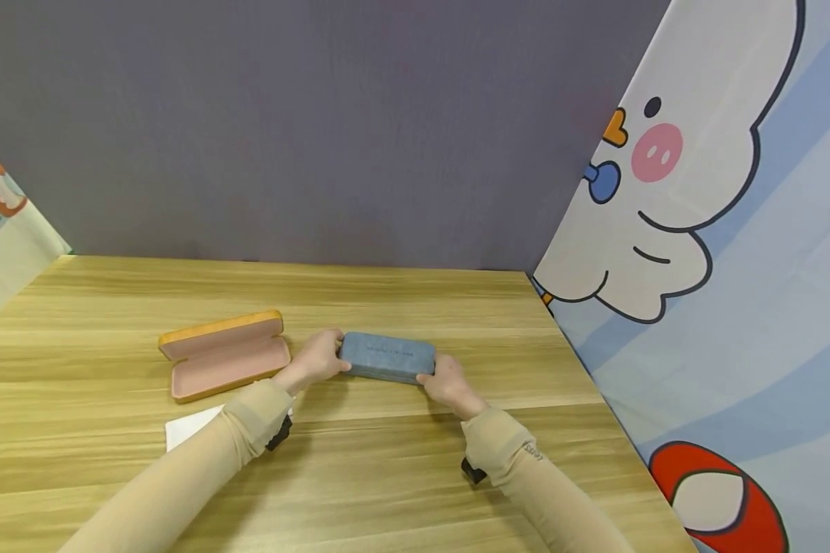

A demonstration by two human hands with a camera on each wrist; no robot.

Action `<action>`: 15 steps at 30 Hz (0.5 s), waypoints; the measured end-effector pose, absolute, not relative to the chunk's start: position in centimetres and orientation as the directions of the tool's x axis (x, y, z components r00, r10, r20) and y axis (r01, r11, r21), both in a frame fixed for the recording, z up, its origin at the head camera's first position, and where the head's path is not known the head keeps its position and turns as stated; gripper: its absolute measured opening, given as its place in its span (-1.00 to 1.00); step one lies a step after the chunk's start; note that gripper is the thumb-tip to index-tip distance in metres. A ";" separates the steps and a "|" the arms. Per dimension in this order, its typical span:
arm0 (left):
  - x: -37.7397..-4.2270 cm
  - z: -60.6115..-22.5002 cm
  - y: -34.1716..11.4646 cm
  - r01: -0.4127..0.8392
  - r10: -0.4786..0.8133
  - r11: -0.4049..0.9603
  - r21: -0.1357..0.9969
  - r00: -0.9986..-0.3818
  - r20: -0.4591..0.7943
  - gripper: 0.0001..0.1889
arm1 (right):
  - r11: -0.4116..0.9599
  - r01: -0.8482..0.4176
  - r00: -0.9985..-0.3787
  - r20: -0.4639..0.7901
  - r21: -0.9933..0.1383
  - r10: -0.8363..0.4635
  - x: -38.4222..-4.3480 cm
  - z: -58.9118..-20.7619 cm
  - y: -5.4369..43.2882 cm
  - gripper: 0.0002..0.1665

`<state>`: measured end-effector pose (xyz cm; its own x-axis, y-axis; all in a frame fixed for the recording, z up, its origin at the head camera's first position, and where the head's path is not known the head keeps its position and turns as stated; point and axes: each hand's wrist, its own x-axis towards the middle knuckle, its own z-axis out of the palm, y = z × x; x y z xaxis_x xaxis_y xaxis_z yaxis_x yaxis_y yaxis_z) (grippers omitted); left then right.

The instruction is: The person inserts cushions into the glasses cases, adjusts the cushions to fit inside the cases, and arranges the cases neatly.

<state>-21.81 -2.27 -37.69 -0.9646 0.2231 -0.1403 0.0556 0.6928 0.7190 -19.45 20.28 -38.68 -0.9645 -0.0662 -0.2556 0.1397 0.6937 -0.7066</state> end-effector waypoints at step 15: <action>-21.2 -38.1 -3.3 0.045 0.260 0.601 0.798 -0.955 -0.142 -0.26 | 0.668 0.186 -0.957 -0.286 -0.721 -0.042 -19.1 -38.1 20.1 -0.18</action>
<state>-21.24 -3.28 -38.12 -0.9550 0.2605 -0.1422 0.0451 0.6009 0.7980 -19.08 20.05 -38.13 -0.9575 -0.0417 -0.2855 0.1858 0.6678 -0.7208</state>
